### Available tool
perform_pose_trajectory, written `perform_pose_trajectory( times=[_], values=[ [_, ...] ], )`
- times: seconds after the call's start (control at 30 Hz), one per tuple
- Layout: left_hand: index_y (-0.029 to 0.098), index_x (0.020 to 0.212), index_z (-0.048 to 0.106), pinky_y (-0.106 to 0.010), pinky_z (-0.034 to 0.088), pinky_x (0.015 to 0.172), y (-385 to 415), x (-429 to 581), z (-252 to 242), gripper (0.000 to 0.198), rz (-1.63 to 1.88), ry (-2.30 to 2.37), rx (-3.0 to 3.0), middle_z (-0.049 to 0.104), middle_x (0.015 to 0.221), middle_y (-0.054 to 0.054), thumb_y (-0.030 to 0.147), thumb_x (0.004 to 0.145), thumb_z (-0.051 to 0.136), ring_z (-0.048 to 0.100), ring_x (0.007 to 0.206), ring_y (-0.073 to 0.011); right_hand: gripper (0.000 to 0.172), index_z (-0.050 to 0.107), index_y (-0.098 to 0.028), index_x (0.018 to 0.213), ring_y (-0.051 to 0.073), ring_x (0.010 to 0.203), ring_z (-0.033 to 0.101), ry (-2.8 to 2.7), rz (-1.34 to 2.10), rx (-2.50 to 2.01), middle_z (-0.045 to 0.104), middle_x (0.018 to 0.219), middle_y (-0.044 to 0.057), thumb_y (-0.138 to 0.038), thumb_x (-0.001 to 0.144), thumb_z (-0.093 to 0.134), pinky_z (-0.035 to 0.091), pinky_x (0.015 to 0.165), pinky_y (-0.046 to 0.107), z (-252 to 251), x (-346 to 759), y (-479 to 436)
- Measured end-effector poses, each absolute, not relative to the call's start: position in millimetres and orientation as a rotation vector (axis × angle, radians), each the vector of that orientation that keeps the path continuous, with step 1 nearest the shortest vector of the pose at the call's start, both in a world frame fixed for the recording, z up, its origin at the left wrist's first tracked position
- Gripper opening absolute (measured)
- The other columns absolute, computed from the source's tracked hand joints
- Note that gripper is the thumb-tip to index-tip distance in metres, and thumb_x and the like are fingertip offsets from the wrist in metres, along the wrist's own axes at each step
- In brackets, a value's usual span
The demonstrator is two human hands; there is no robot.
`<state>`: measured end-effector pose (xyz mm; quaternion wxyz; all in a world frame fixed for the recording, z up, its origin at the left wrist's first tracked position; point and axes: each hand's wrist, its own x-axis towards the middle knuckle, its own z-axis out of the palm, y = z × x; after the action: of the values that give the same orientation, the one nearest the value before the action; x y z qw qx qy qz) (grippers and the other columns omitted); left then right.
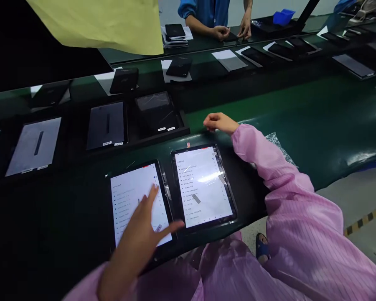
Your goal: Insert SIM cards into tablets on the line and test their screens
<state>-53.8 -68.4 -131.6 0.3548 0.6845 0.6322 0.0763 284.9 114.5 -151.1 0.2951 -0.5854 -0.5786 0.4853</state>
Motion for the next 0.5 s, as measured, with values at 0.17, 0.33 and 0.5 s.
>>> perform_pose_trajectory(
  times=[0.17, 0.33, 0.5],
  values=[
    [0.022, 0.12, 0.058, -0.042, 0.031, 0.119, 33.6, -78.1, -101.1, 0.048, 1.018, 1.581, 0.974, 0.054, 0.142, -0.007, 0.024, 0.074, 0.074, 0.045, 0.137, -0.0254, 0.02, 0.063, -0.016, 0.072, 0.01, 0.065, 0.054, -1.683, 1.397, -1.557, 0.062, 0.068, 0.0, -0.032, 0.076, 0.075, 0.043, 0.064, 0.024, -149.4, 280.0, 107.9],
    [0.011, 0.1, 0.049, -0.037, 0.049, 0.104, 114.1, -104.7, -109.2, 0.014, 1.188, 1.604, 0.625, 0.057, 0.119, -0.01, 0.022, 0.091, 0.046, 0.057, 0.115, -0.0184, 0.022, 0.067, -0.016, 0.067, 0.01, 0.061, 0.053, -1.844, 1.559, -1.527, 0.063, 0.066, -0.002, -0.035, 0.07, 0.079, 0.044, 0.067, 0.026, -157.9, 238.5, 120.5],
    [0.01, 0.098, 0.051, -0.043, 0.055, 0.09, 155.7, -124.6, -135.1, 0.015, 1.132, 1.626, 0.526, 0.059, 0.106, -0.01, 0.024, 0.095, 0.046, 0.06, 0.101, -0.0213, 0.026, 0.059, -0.016, 0.065, 0.009, 0.056, 0.054, -1.814, 1.591, -1.57, 0.061, 0.059, -0.002, -0.031, 0.074, 0.078, 0.047, 0.064, 0.026, -161.2, 223.2, 127.8]
  ],
)
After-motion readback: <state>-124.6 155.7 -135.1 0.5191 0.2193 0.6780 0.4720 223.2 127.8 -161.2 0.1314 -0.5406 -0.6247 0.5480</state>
